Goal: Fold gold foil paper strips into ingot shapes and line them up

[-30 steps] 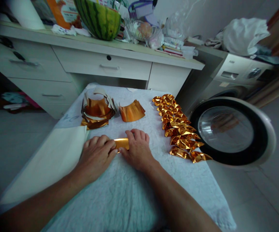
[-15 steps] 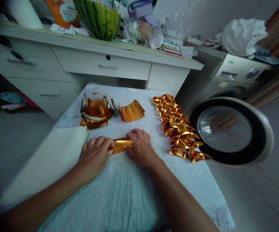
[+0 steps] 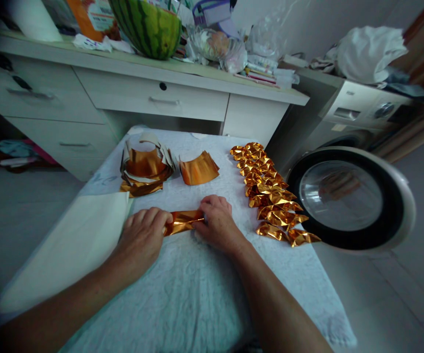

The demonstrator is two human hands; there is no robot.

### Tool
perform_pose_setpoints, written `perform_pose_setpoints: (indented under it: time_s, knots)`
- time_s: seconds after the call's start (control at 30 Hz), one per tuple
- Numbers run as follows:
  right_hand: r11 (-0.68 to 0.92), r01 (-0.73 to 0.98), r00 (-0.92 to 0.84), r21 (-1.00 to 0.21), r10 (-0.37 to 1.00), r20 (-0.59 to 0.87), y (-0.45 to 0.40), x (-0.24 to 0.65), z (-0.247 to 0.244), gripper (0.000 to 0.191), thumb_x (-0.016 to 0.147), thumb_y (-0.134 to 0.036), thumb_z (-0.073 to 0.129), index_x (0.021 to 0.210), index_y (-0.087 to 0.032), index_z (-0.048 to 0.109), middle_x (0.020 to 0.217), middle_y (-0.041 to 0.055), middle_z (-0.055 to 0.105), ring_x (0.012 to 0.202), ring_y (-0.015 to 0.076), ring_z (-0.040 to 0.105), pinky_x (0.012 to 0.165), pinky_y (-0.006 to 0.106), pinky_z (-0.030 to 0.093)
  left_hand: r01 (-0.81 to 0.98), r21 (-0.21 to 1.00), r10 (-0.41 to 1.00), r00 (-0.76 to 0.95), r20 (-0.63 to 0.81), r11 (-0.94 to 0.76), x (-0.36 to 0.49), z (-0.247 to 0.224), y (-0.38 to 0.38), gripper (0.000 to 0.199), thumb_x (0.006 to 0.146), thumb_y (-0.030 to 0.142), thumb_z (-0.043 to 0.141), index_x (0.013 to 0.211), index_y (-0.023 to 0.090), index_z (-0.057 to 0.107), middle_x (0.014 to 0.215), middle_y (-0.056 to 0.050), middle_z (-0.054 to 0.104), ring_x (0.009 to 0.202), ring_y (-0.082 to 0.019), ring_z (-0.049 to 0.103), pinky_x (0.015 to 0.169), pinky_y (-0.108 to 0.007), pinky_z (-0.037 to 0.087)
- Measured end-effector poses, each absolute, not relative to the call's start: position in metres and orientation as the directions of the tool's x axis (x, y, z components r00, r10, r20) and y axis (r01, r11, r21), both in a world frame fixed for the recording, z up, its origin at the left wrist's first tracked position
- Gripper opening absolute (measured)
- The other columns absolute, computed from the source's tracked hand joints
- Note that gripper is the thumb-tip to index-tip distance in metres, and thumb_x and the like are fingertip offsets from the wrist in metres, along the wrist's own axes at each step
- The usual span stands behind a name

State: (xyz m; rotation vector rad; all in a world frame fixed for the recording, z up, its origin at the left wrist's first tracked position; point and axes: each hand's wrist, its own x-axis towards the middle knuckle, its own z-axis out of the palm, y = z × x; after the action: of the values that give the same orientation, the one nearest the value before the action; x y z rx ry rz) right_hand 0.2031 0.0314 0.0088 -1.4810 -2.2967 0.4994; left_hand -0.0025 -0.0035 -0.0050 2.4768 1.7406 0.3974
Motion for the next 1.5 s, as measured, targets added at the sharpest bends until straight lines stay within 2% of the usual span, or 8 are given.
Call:
perform_pose_setpoints:
  time_s: [0.13,0.23,0.37,0.67,0.8,1.0,1.27,1.5]
  knots:
    - [0.403,0.757,-0.401,-0.514,0.908,0.121,0.031,0.206,0.012,0.004,0.079,-0.019,0.069,0.083,-0.019,0.066,0.118,0.0060,0.057,0.112,0.0229,0.047,0.096,0.039,0.036,0.892,0.284,0.916,0.266,0.299,-0.352,-0.001,-0.002,-0.004,0.022,0.086,0.012,0.048,0.107,0.020,0.052,0.109,-0.010,0.056,0.101,-0.028,0.050,0.088,-0.044,0.040]
    - [0.428,0.707,-0.422,-0.562,0.894,0.150,0.031,0.207,0.016,0.004,0.081,-0.016,0.067,0.083,-0.019,0.065,0.113,0.0054,0.059,0.108,0.0212,0.049,0.094,0.037,0.037,0.869,0.308,0.879,0.248,0.407,-0.388,0.000,-0.001,-0.004,0.041,0.086,0.021,0.056,0.125,0.019,0.042,0.124,-0.013,0.049,0.116,-0.031,0.046,0.098,-0.047,0.039]
    - [0.465,0.645,-0.465,-0.607,0.869,0.171,0.031,0.206,0.019,0.005,0.083,-0.014,0.064,0.085,-0.019,0.063,0.092,0.0023,0.063,0.092,0.0173,0.054,0.086,0.032,0.039,0.862,0.299,0.867,0.264,0.424,-0.409,-0.001,-0.002,-0.005,0.061,0.084,0.023,0.062,0.137,0.019,0.032,0.133,-0.015,0.045,0.123,-0.032,0.043,0.103,-0.049,0.036]
    - [0.381,0.649,-0.435,-0.659,0.896,0.089,0.028,0.203,0.023,0.008,0.080,-0.010,0.062,0.080,-0.018,0.062,0.079,-0.0012,0.061,0.078,0.0140,0.054,0.073,0.025,0.039,0.844,0.289,0.872,0.350,0.343,-0.453,-0.004,-0.001,-0.001,0.038,0.084,0.016,0.061,0.120,0.021,0.052,0.115,-0.009,0.059,0.106,-0.028,0.054,0.093,-0.045,0.042]
    - [0.426,0.624,-0.470,-0.655,0.874,0.122,0.029,0.203,0.023,0.008,0.080,-0.010,0.064,0.081,-0.018,0.062,0.081,-0.0001,0.061,0.082,0.0150,0.054,0.077,0.027,0.039,0.812,0.345,0.869,0.358,0.341,-0.470,-0.006,-0.005,0.000,0.036,0.085,0.012,0.058,0.119,0.020,0.051,0.105,-0.006,0.064,0.096,-0.024,0.060,0.085,-0.039,0.046]
    - [0.506,0.578,-0.497,-0.641,0.841,0.215,0.031,0.206,0.020,0.011,0.082,-0.010,0.063,0.088,-0.019,0.064,0.093,0.0025,0.063,0.094,0.0176,0.054,0.087,0.031,0.039,0.794,0.420,0.877,0.279,0.390,-0.439,-0.006,-0.008,-0.002,0.049,0.084,0.014,0.060,0.129,0.025,0.043,0.109,-0.004,0.067,0.091,-0.021,0.064,0.083,-0.035,0.050]
    - [0.400,0.464,-0.412,-0.790,0.887,0.208,0.032,0.206,0.016,0.008,0.090,-0.023,0.058,0.084,-0.019,0.061,0.082,0.0026,0.064,0.080,0.0172,0.057,0.074,0.029,0.044,0.687,0.563,0.862,0.190,0.470,-0.459,-0.005,0.000,-0.004,0.054,0.085,0.016,0.057,0.135,0.025,0.038,0.093,0.000,0.066,0.079,-0.016,0.064,0.078,-0.030,0.052]
    - [0.345,0.305,-0.384,-0.888,0.897,0.217,0.032,0.207,0.016,0.014,0.089,-0.031,0.060,0.085,-0.018,0.063,0.080,0.0015,0.064,0.076,0.0153,0.057,0.073,0.028,0.045,0.713,0.581,0.890,0.135,0.435,-0.392,-0.006,0.004,-0.006,0.045,0.089,0.025,0.057,0.131,0.024,0.045,0.101,-0.005,0.069,0.088,-0.020,0.068,0.082,-0.034,0.053]
